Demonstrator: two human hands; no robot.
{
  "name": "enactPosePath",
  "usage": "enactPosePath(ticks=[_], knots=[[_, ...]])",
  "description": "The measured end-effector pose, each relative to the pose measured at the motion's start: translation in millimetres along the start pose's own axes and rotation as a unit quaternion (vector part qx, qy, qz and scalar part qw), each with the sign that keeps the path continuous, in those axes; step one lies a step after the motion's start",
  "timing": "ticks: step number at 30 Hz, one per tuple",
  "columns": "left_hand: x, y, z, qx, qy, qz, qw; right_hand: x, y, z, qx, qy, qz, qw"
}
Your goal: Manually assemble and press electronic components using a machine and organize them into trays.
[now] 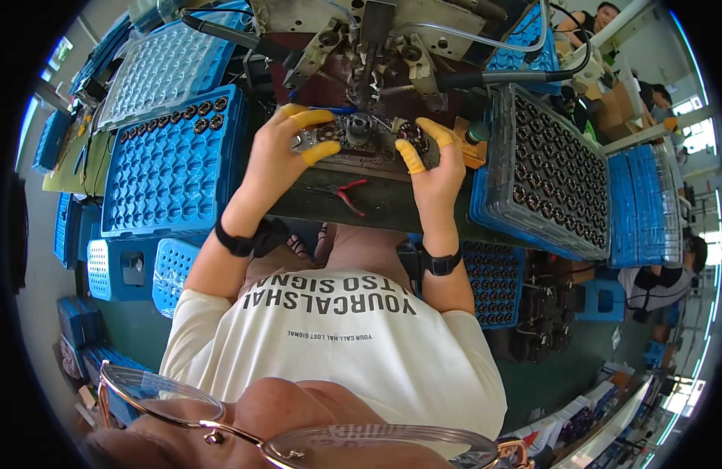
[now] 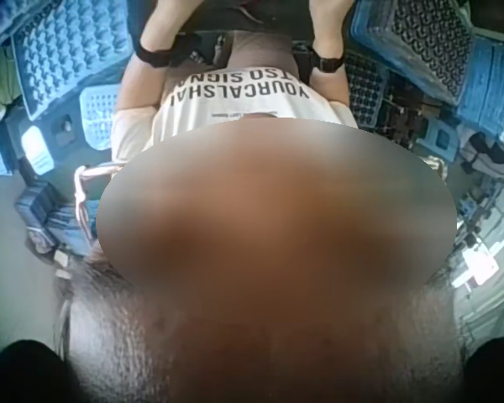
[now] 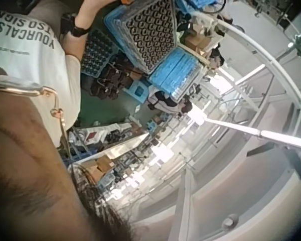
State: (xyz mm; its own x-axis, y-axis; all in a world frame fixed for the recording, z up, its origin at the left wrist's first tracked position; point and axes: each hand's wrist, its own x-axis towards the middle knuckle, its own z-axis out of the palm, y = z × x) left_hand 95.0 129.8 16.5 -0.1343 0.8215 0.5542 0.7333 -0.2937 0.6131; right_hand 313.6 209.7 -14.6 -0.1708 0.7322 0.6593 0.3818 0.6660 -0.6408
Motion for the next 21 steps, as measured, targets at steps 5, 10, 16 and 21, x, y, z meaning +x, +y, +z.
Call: enactPosePath(ticks=[5,10,16,21], knots=[[21.4,-9.6,40.7,-0.028,0.005,0.04,0.999,-24.6,25.0,-29.0,-0.035,0.037,0.031,0.998],[31.0,-10.6,34.0,-0.068,-0.082,-0.022,0.994,-29.3,35.0,-43.8,-0.066,0.048,0.032,0.996],[27.2,-5.6,35.3,-0.023,-0.069,0.024,0.997,-20.7,39.3,-39.1,-0.085,0.049,0.011,0.995],[15.9,-8.5,47.9,-0.01,0.007,0.073,0.997,-13.3,50.0,-38.1,-0.173,0.046,-0.06,0.982]])
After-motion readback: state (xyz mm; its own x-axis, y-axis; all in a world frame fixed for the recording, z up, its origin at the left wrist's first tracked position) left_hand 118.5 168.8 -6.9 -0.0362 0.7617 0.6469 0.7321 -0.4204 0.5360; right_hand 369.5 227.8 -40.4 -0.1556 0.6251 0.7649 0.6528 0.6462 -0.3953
